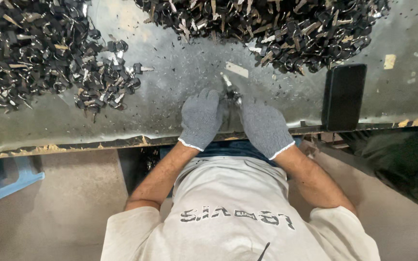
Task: The person sits at a workbench covered with a large pile of small black metal parts and sorts through them. They pick up individual parts with both gloved hands, turn and check each piece, and set it back down on the bench, working through the pile one piece at a time.
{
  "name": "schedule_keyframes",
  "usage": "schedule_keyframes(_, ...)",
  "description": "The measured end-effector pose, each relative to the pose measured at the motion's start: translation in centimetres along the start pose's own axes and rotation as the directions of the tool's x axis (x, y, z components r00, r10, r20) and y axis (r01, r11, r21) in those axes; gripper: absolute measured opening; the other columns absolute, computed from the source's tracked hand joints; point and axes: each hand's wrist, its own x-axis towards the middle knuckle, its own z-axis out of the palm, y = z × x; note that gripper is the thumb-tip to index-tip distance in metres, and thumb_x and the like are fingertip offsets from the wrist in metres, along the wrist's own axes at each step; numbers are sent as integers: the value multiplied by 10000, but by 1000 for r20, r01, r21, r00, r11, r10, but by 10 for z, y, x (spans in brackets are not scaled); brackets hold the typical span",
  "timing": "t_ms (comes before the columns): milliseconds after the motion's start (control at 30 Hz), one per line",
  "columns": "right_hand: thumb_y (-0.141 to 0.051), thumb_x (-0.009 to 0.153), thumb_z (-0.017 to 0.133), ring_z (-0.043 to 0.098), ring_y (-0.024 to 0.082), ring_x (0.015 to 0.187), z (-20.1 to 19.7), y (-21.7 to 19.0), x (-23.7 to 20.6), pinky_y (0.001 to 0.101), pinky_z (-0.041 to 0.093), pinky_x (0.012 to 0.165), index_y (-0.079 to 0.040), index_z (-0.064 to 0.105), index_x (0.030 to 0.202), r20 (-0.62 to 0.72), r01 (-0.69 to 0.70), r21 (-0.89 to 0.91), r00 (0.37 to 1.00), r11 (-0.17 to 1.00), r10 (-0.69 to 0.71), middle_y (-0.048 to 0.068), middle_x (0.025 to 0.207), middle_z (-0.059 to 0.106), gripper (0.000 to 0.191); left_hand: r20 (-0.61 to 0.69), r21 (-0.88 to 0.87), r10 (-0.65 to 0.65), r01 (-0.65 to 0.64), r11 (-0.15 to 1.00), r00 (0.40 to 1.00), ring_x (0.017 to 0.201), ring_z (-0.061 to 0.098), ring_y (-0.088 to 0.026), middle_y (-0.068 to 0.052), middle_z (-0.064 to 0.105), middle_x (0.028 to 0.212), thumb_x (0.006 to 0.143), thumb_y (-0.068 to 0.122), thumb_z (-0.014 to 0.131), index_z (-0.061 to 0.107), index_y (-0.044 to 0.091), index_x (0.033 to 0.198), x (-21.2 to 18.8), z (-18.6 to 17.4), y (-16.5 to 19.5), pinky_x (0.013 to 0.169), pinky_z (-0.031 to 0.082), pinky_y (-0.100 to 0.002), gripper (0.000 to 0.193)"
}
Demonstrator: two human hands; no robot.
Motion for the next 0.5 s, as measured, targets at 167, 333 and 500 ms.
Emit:
schedule_keyframes(167,-265,978,635,725,349,723,-3,-12,6,437,583,546,33,498,1378,-118,-33,-67,993,997,25,238,1067,695,518,52,8,-35,34,999,998,683,616,-358,-118,612,789,791,151,730,590,106,818,-1,7,-5,636,490,-479,149)
schedule_keyframes(333,-243,990,614,700,402,677,-15,-10,18,492,558,570,95,443,1439,120,-74,207,992,976,50,213,804,707,587,27,-22,22,-21,1000,999,703,628,-342,-118,601,805,826,154,742,594,97,860,-9,10,-3,635,481,-468,163)
schedule_keyframes(500,-179,1008,594,706,392,674,-10,-9,17,483,571,538,90,491,1297,70,18,28,997,999,-20,258,859,685,408,5,-7,19,-19,1000,1000,703,629,-337,-112,599,798,828,159,738,595,99,860,-6,10,-4,632,480,-464,158)
